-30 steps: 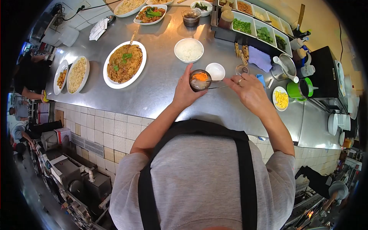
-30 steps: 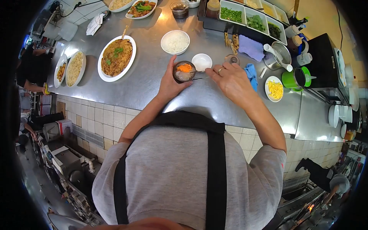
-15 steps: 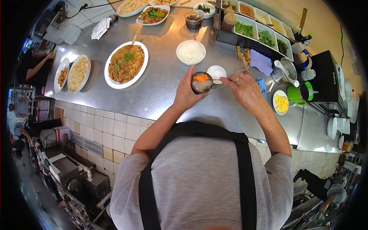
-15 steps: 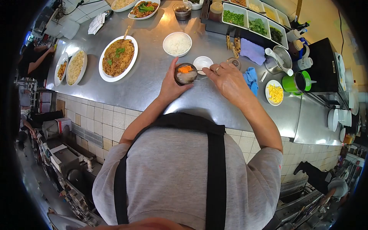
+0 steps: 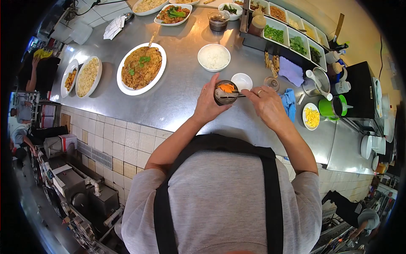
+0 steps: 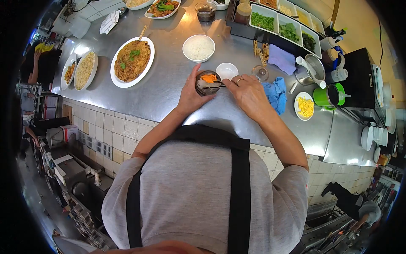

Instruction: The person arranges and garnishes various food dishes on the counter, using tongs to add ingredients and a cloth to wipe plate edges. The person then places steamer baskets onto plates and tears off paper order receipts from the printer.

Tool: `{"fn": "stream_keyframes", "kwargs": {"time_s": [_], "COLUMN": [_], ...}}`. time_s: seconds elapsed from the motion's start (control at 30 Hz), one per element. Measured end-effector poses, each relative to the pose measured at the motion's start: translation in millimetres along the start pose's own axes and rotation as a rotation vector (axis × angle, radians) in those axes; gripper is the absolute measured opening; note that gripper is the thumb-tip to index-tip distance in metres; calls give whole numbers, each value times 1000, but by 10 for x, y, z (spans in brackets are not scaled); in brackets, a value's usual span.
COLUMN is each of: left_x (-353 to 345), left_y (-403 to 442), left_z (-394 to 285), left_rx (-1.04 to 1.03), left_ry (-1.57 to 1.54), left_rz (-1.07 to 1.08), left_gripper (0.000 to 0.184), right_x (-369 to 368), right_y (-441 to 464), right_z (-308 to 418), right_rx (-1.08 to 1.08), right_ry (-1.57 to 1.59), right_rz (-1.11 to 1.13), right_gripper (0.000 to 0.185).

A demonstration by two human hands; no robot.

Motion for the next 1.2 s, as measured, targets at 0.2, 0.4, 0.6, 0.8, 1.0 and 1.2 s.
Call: {"fn": "stream_keyframes", "kwargs": {"time_s": [0.2,0.4,0.6,0.8,1.0,1.2], "left_x": [-37,-56,-48,-26,5,-12], "left_y": [-12,9,14,-17,-22,-22], "left_z": [27,52,64,119,98,103], "left_rx": [30,48,90,111,131,109], "left_ry": [-26,-22,3,-15,-6,0], "left_rz": [-7,-18,1,-3,18,-6], "left_gripper": [105,105,105,105,105,105], "right_x": [39,96,200,45,-256,73], "right_y": [-30,-39,-25,-75,-138,-121], "right_z": [-48,-87,-176,-538,-605,-398], "right_rx": [-1,-26,-111,-142,-127,-120], "right_ry": [100,168,251,128,-47,6], "right_rz": [-47,-95,-161,-239,-161,-186], "right_gripper": [37,31,30,27,29,31]}}
Point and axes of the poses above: each hand's wrist, its own y-axis towards the middle knuckle, its own x-axis out of the back of the hand, z = x × y, the point moved 2 cm from there along y, towards the middle knuckle, and after that the axes turned 11 degrees about y, right-handed, at the moved point
